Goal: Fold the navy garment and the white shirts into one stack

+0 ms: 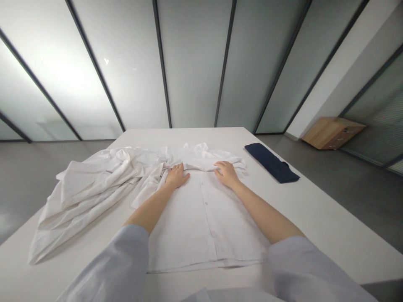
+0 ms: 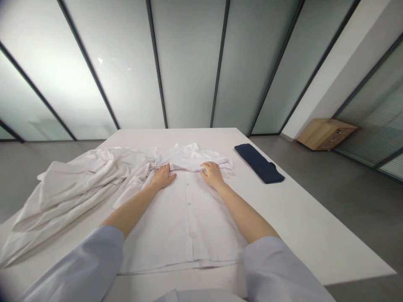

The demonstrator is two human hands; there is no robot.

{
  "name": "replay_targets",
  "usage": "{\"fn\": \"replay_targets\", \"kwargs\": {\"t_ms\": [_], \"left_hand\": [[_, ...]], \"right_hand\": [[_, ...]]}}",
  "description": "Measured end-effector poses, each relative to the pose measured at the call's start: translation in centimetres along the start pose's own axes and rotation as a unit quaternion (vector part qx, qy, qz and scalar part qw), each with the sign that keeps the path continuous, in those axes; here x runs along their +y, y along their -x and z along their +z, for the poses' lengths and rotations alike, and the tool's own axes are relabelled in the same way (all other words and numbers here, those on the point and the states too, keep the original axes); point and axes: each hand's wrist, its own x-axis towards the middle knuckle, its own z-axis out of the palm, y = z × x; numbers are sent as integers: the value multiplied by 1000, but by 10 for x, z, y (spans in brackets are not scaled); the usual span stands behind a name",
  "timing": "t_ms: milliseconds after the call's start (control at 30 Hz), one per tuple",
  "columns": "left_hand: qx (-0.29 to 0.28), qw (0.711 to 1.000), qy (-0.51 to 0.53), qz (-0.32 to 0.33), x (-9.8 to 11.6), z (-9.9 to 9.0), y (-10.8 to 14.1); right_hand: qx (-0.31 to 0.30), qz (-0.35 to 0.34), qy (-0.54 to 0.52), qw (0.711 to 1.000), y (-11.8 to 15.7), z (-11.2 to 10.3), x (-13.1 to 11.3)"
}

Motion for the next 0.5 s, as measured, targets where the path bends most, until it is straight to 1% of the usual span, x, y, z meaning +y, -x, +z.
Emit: {"fn": "replay_targets", "kwargs": {"t_ms": [100,267,333,400,500], "left_hand": [[12,1000,13,0,0,0,1],[5,998,49,41,-2,-1,-2],[4,996,82,46,-4,0,-7],[21,990,136,23,-7,-2,-11],[85,971,221,-24,-11,-11,-14]], "right_hand": [[-24,9,29,999,12,12,6],[-26,11,33,999,10,13,3],[-26,5,27,999,9,12,1],[-25,0,19,1000,10,12,1],[-3,16,-4,1000,10,13,5]]}}
